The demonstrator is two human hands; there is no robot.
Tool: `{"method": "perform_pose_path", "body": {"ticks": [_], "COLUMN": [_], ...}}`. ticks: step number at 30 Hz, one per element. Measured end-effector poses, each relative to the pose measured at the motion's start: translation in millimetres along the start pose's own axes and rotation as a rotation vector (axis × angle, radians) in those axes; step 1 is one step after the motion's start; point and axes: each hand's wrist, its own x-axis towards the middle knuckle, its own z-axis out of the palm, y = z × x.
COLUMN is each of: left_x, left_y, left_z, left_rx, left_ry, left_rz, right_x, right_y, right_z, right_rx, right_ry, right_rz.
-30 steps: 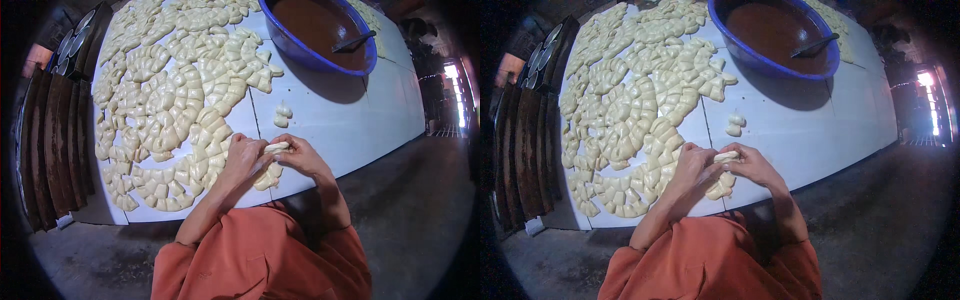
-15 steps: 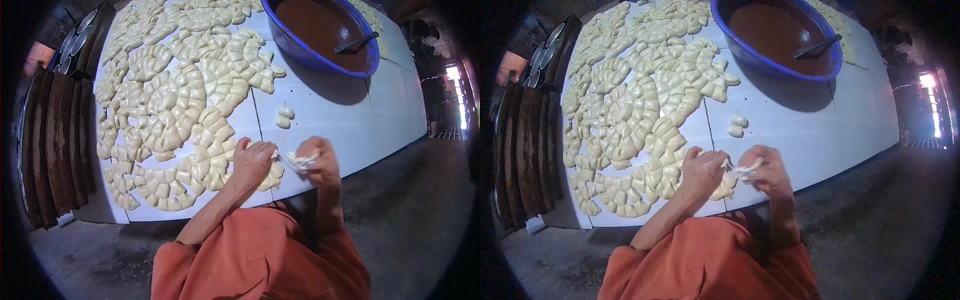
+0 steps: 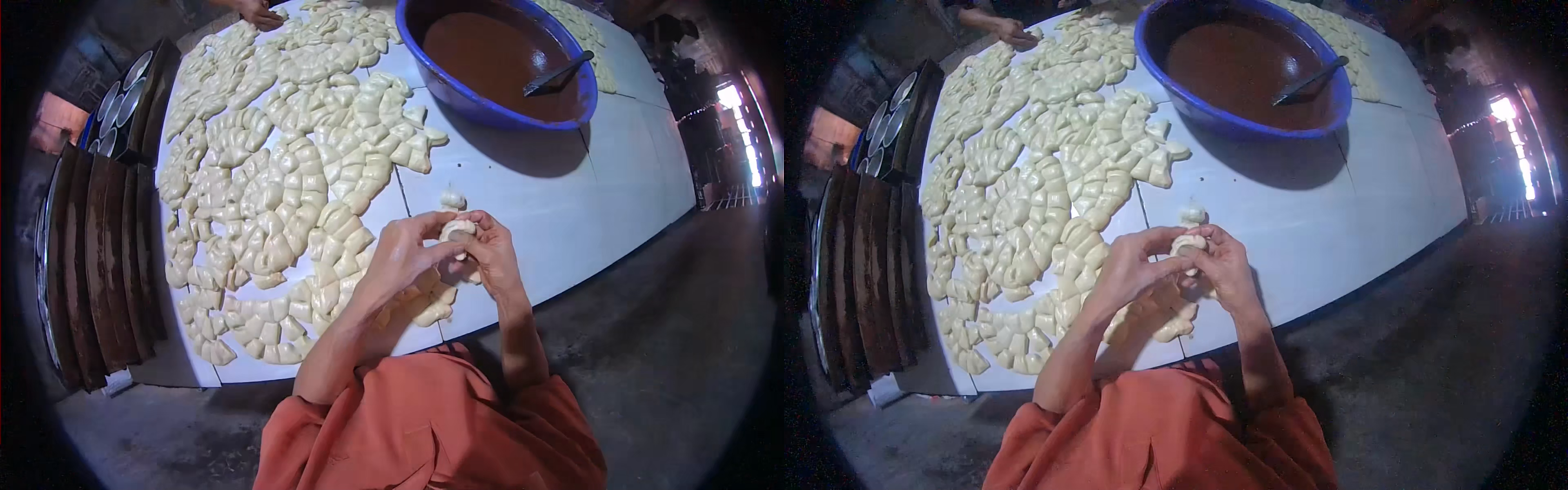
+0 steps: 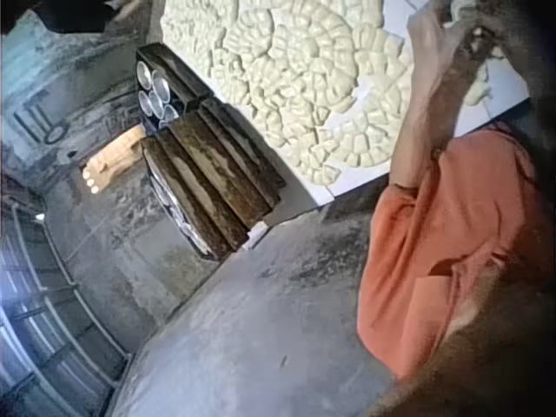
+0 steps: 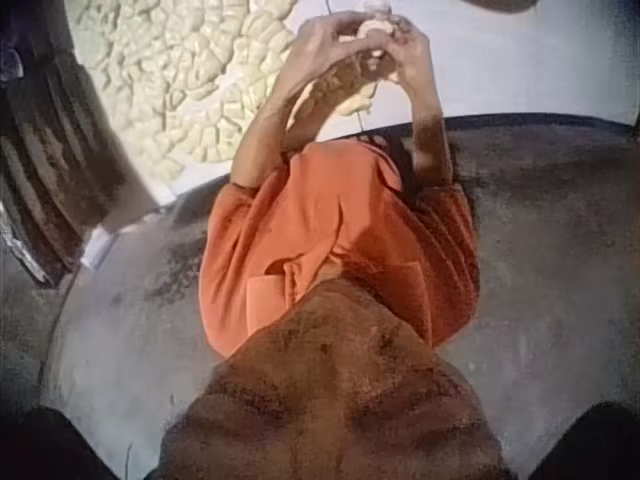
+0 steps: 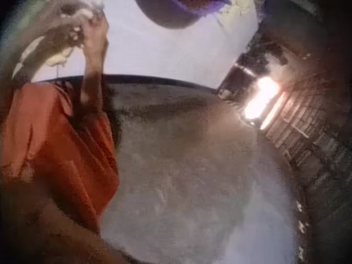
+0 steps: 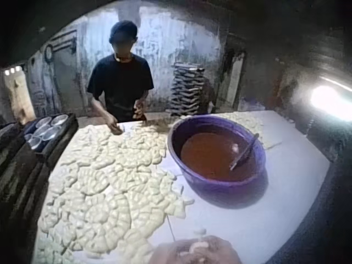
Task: The person fills and pinches pieces of dough by hand to form small buns, shapes them into clusters, and places the dough clusters into baking pans.
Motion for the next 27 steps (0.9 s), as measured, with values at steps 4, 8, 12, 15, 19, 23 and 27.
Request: {"method": "perform_pose_path", "body": {"ticks": [4, 8, 12, 15, 19, 23, 27], "left_x": [5, 12, 37, 39, 65, 78, 73], "left_y": [-18, -26, -20, 1, 9, 3, 1], "left_z": [11, 20, 38, 47, 65, 75, 58], "left_rx": [-0.182, -0.358, 0.029, -0.018, -0.298, -0.640, -0.608], "left_ry": [0.099, 0.082, 0.507, 0.440, 0.427, 0.287, 0.276], "left_rz": [-0.046, -0.039, 0.512, 0.619, 0.771, 0.554, 0.316], "right_x": [2, 9, 10, 9, 14, 38, 90], "right_y": [1, 4, -17, -23, -43, -68, -135], "right_z": [0, -3, 16, 23, 29, 21, -12], "right_rx": [-0.467, -0.279, -0.020, 0.272, 0.516, 0.441, -0.045], "right_ry": [0.232, 0.194, 0.170, 0.114, 0.068, 0.035, 0.159], "right_rz": [-0.113, -0.252, -0.304, -0.231, -0.163, -0.194, -0.466]}}
